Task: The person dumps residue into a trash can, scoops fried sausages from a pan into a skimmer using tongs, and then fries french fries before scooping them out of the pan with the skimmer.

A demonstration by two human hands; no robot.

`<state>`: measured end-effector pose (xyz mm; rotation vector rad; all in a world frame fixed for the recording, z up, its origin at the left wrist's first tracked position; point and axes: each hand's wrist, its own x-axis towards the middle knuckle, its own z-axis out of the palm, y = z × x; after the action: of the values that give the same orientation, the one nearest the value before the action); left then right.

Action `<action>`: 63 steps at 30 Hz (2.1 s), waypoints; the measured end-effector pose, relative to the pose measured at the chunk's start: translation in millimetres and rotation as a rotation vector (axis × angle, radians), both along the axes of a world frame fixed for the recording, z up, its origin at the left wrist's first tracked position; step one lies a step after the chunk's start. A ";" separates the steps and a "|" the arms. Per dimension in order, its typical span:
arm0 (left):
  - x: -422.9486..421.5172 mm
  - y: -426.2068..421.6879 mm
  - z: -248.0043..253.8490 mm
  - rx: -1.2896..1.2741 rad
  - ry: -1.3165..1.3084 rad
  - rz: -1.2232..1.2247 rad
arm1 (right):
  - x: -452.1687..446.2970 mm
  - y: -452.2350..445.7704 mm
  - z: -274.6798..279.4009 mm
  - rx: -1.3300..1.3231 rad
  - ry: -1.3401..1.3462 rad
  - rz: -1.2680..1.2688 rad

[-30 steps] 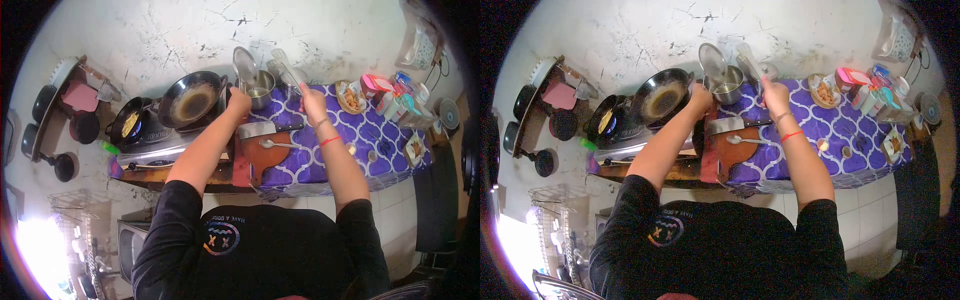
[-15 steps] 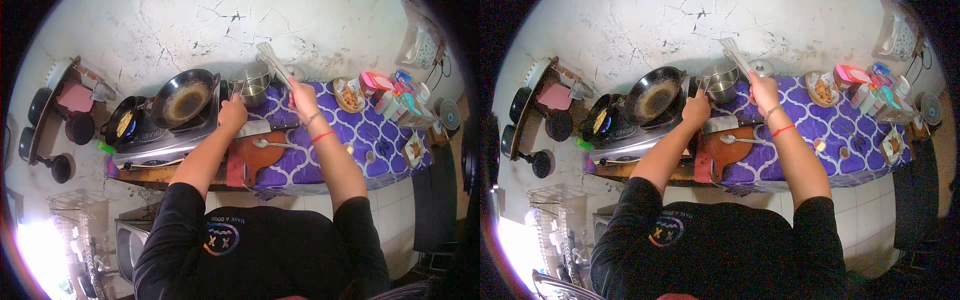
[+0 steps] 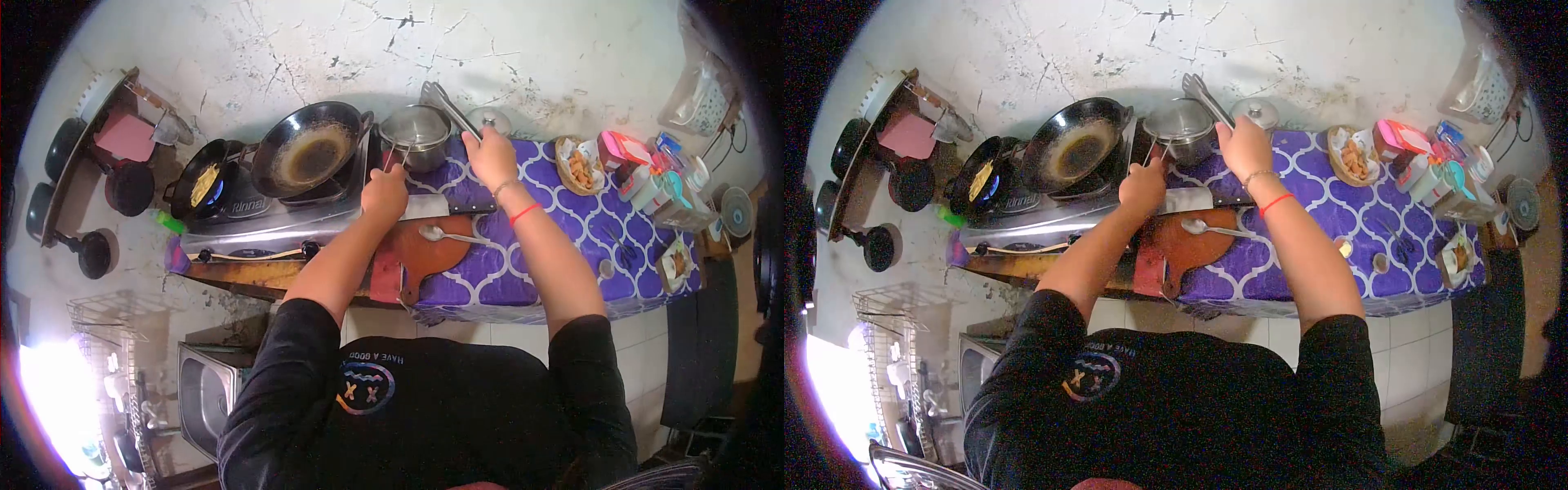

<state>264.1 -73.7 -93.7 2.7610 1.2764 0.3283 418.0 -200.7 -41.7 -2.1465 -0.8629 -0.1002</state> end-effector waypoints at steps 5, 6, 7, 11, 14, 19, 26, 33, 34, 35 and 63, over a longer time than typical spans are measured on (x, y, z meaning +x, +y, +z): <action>4.1 -3.6 7.7 0.019 -0.030 -0.005 | -3.5 6.7 10.4 -0.117 -0.198 0.021; 4.0 -3.9 9.4 0.026 -0.049 -0.003 | -4.6 8.4 11.9 -0.144 -0.224 0.034; 3.3 -2.9 9.7 0.024 -0.052 0.002 | -5.0 10.1 10.7 -0.146 -0.228 0.039; 3.3 -1.3 10.6 -0.046 -0.015 -0.002 | -5.7 11.6 3.9 -0.152 -0.211 0.011; 1.4 -0.4 7.4 -0.054 0.026 -0.009 | -6.2 10.0 1.9 -0.134 -0.199 0.002; -1.0 -1.0 12.1 -0.076 0.020 -0.010 | -6.0 10.0 4.1 -0.094 -0.173 -0.005; -5.7 -4.1 15.0 -0.081 -0.063 -0.022 | -2.6 13.9 -0.8 -0.066 -0.171 -0.040; -7.8 -1.0 20.9 -0.132 -0.041 -0.035 | -6.8 13.0 1.8 -0.047 -0.146 -0.038; -8.2 0.0 20.3 -0.148 -0.025 -0.040 | -7.8 13.1 2.7 -0.047 -0.138 -0.036; -8.3 0.8 19.5 -0.164 -0.011 -0.046 | -8.5 12.9 3.9 -0.047 -0.132 -0.035; -125.9 30.0 130.8 -1.070 -1.247 0.046 | -103.1 33.1 123.3 0.432 0.613 0.347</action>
<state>138.2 -43.7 37.1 1.1787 0.7401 0.8419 314.9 -167.6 81.6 -1.4683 -0.7438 0.4824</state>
